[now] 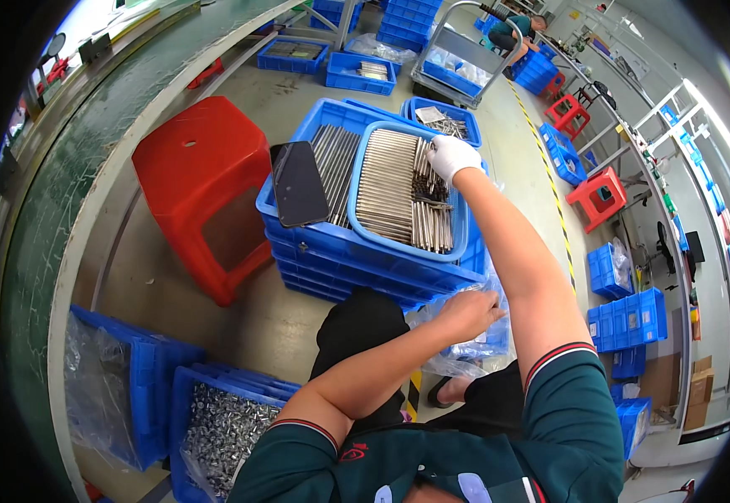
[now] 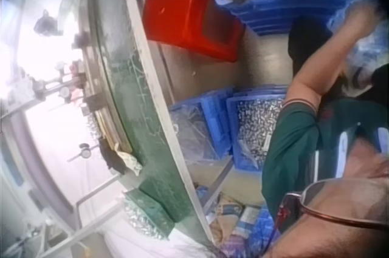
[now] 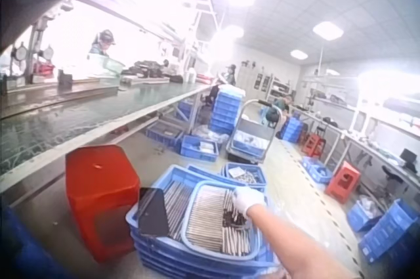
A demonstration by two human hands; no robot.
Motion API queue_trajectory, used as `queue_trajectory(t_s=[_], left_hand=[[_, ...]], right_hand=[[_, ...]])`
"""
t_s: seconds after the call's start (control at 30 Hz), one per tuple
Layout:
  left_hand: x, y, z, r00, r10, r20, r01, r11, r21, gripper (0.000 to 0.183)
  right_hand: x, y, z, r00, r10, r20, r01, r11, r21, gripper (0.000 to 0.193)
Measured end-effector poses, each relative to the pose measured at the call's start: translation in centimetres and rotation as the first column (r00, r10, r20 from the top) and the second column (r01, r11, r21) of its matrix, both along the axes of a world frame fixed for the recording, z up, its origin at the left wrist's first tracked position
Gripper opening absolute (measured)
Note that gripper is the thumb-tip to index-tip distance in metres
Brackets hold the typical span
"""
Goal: The person picks up small metal rods from a plastic bag and places them into a blue crate. They repeat this process, handling the rods one by one or in small groups, and arranging them in the crate.
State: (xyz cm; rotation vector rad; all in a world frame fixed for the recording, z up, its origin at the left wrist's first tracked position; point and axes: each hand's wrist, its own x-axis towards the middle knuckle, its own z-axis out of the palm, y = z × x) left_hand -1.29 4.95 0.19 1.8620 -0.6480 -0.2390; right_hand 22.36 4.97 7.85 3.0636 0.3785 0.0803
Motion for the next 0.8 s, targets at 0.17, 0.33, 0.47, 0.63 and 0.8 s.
queue_trajectory(t_s=[0.17, 0.33, 0.47, 0.63, 0.8], left_hand=[[-0.1, 0.3, 0.2, 0.999, 0.007, 0.032, -0.006, 1.000, -0.010, 0.029], [-0.2, 0.8, 0.9, 1.000, 0.002, -0.004, -0.002, 1.000, 0.007, 0.030], [-0.2, 0.7, 1.0, 1.000, -0.002, 0.003, 0.002, 1.000, 0.020, 0.030], [-0.1, 0.4, 0.8, 1.000, -0.011, 0.002, 0.011, 1.000, 0.009, 0.031], [-0.1, 0.6, 0.9, 1.000, -0.006, -0.008, 0.007, 0.999, 0.035, 0.031]], right_hand=[[-0.9, -0.7, 1.6, 0.998, 0.031, -0.058, -0.030, 0.999, 0.015, 0.041], [-4.8, -1.1, 2.9, 0.982, 0.186, -0.038, -0.187, 0.982, -0.034, 0.051], [-5.7, -0.8, 2.3, 0.962, 0.270, -0.028, -0.271, 0.957, -0.107, 0.061], [-6.1, -0.3, 2.1, 0.955, 0.294, -0.038, -0.295, 0.932, -0.209, 0.047], [-4.6, -0.7, 1.9, 0.966, 0.257, 0.021, -0.250, 0.952, -0.178, 0.031]])
